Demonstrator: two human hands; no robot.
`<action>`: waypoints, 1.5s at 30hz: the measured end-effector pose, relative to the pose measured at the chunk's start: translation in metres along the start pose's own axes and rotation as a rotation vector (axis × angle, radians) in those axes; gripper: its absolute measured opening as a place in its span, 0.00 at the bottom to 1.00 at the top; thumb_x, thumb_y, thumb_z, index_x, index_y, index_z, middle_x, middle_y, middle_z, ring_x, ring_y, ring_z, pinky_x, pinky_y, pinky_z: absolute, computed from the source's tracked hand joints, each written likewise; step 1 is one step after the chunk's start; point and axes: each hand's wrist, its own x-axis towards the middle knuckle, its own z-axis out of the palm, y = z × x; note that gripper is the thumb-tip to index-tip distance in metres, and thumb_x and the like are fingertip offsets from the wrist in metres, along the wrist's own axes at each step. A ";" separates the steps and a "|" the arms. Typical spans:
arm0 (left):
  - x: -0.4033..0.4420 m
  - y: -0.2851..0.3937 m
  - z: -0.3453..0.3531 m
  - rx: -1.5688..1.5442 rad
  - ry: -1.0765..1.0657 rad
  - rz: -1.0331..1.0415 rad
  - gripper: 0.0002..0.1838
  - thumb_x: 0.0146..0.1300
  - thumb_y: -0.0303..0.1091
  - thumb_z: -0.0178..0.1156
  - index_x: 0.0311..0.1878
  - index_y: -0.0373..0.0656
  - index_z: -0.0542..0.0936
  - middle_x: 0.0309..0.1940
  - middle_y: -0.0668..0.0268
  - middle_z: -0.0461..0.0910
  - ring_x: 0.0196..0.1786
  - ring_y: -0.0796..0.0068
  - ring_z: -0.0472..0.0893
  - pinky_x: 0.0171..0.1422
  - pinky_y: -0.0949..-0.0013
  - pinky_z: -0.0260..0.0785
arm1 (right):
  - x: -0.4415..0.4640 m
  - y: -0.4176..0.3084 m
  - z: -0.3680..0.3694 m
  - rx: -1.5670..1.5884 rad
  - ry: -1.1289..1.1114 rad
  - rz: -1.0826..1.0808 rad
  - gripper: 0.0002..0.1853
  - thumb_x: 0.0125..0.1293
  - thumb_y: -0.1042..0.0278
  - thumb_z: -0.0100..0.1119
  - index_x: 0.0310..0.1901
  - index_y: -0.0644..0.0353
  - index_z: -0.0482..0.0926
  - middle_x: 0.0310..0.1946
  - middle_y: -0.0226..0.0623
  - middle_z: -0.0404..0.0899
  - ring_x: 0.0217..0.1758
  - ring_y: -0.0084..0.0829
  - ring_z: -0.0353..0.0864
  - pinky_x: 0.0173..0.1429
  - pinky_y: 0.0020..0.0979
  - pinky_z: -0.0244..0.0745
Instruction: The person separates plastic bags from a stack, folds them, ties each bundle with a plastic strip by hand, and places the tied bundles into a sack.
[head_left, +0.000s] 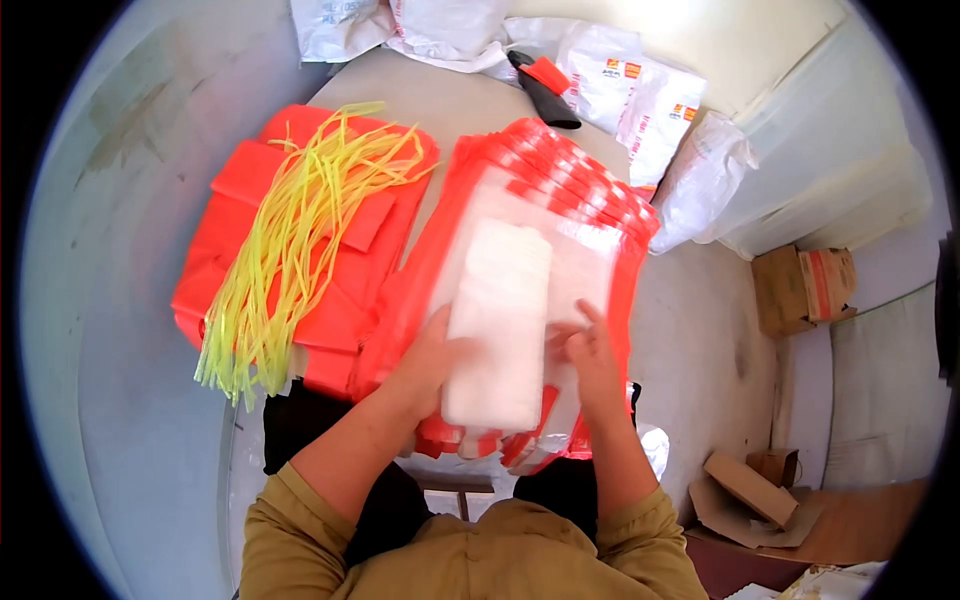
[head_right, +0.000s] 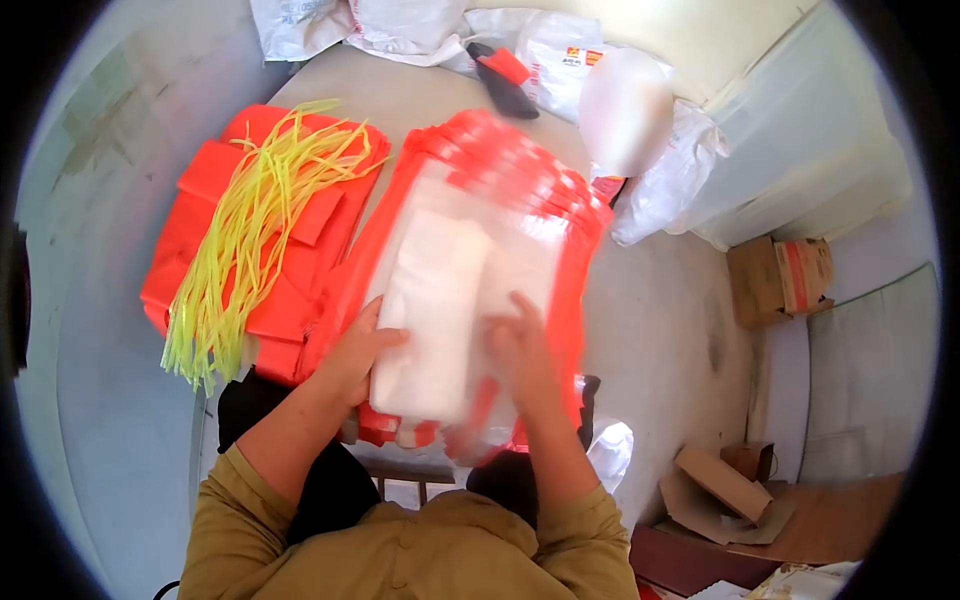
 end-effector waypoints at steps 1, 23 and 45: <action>0.000 0.000 0.002 -0.021 0.006 -0.002 0.42 0.63 0.17 0.61 0.81 0.39 0.59 0.65 0.54 0.77 0.62 0.62 0.83 0.66 0.57 0.79 | -0.010 0.003 0.003 0.027 -0.051 0.001 0.34 0.81 0.63 0.50 0.84 0.56 0.53 0.68 0.43 0.75 0.67 0.33 0.75 0.73 0.36 0.68; 0.018 -0.027 -0.010 0.227 -0.104 0.159 0.50 0.65 0.17 0.63 0.85 0.43 0.47 0.76 0.55 0.65 0.75 0.65 0.70 0.77 0.59 0.68 | 0.011 0.000 0.040 0.002 -0.084 -0.162 0.49 0.65 0.81 0.64 0.85 0.57 0.50 0.80 0.48 0.59 0.79 0.40 0.66 0.79 0.38 0.66; -0.025 0.053 -0.104 1.757 0.740 0.460 0.15 0.61 0.33 0.67 0.47 0.35 0.83 0.58 0.46 0.76 0.60 0.46 0.79 0.62 0.49 0.77 | 0.020 0.021 0.017 0.482 -0.135 -0.018 0.40 0.67 0.76 0.59 0.81 0.63 0.60 0.78 0.47 0.64 0.77 0.42 0.69 0.76 0.41 0.71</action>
